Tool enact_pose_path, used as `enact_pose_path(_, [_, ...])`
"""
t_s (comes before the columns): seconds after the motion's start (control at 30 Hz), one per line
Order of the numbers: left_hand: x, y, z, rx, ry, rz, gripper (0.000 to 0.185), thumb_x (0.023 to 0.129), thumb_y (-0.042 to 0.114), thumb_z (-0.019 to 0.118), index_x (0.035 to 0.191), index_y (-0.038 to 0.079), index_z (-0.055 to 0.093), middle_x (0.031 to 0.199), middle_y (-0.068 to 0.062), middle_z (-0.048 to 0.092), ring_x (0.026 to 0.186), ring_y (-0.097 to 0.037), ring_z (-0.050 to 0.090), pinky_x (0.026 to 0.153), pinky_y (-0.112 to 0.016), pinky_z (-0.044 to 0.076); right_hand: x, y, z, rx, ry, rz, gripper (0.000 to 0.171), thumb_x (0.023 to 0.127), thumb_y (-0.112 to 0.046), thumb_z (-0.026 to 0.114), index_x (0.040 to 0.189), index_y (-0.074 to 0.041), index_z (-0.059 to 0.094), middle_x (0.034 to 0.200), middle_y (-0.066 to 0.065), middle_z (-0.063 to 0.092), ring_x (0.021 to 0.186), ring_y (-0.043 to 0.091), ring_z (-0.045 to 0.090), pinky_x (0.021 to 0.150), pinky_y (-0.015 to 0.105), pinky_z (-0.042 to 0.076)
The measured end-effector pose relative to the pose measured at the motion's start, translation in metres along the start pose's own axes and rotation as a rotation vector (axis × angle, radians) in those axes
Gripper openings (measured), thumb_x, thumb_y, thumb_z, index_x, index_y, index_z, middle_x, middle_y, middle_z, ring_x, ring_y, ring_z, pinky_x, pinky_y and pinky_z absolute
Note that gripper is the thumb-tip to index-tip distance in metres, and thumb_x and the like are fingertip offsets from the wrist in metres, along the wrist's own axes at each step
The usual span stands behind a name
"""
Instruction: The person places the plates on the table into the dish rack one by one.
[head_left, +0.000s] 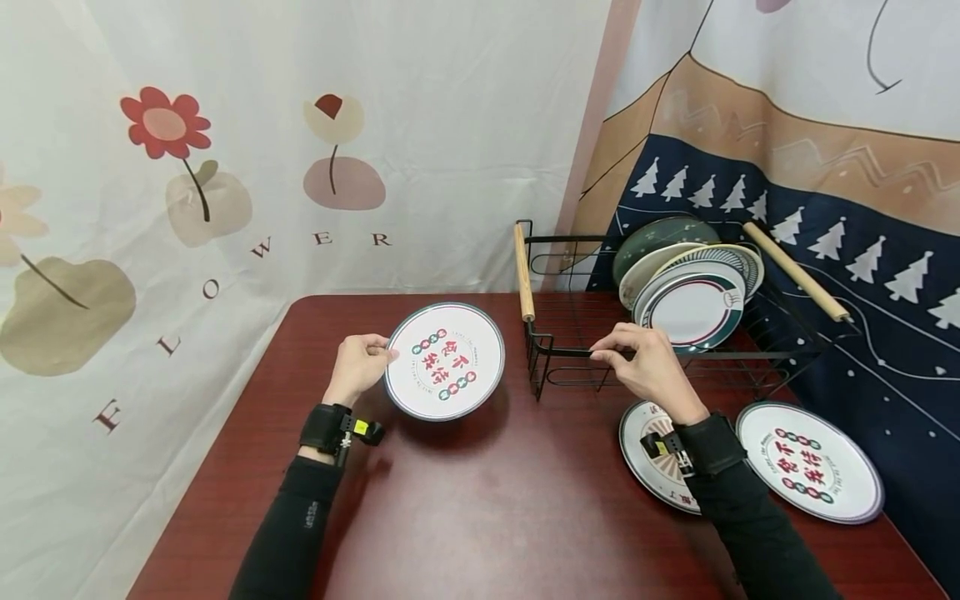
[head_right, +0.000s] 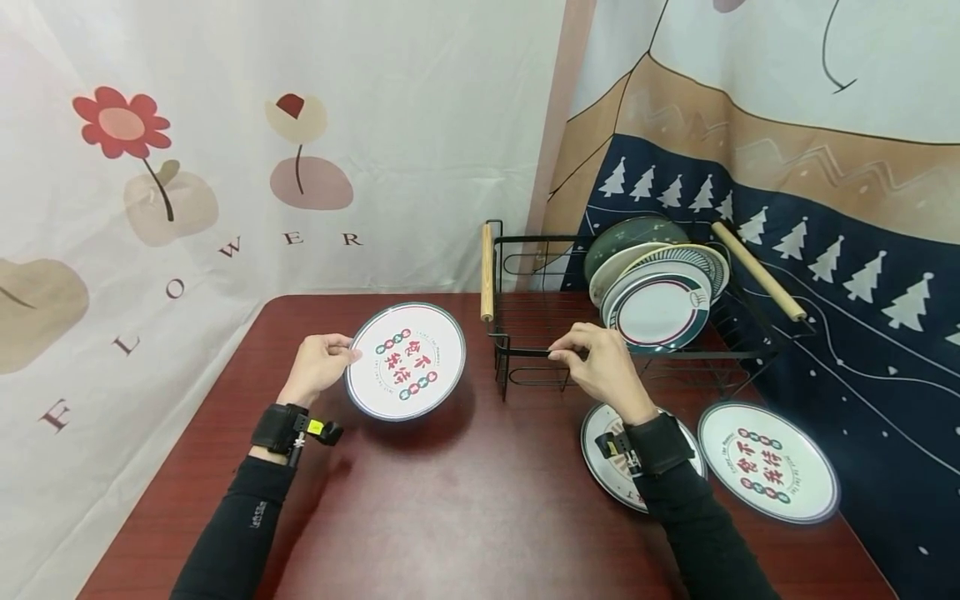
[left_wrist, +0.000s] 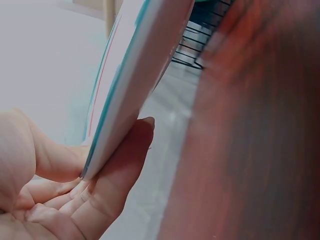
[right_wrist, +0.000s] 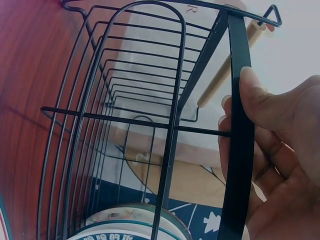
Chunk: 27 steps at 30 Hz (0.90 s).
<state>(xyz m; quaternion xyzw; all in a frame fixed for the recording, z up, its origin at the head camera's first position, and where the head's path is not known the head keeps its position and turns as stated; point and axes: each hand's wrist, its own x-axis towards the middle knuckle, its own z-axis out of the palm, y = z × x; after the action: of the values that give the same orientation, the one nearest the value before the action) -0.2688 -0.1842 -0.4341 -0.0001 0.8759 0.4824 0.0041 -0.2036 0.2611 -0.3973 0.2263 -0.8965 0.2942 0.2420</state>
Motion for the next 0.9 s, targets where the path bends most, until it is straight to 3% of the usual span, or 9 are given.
enact_pose_path(0.57, [-0.013,0.048,-0.013,-0.097,0.145,0.141,0.022,0.097,0.017,0.07,0.115,0.004,0.075,0.098,-0.019,0.076,0.084,-0.025,0.073,0.072,-0.027,0.053,-0.001,0.001,-0.002,0.014,-0.02,0.009,0.009,0.088,-0.007,0.08,0.089,-0.016,0.082,0.08,-0.004,0.069,0.064,0.005,0.054,0.053,0.017,0.037])
enact_pose_path(0.9, [-0.021,0.076,-0.013,-0.173,0.186,0.2,0.022,0.097,0.014,0.07,0.117,0.004,0.075,0.094,-0.019,0.074,0.075,-0.016,0.071,0.067,-0.024,0.053,0.004,0.001,-0.007,-0.005,-0.059,0.02,0.009,0.089,-0.01,0.08,0.092,-0.019,0.081,0.084,-0.007,0.071,0.072,0.006,0.062,0.064,0.021,0.045])
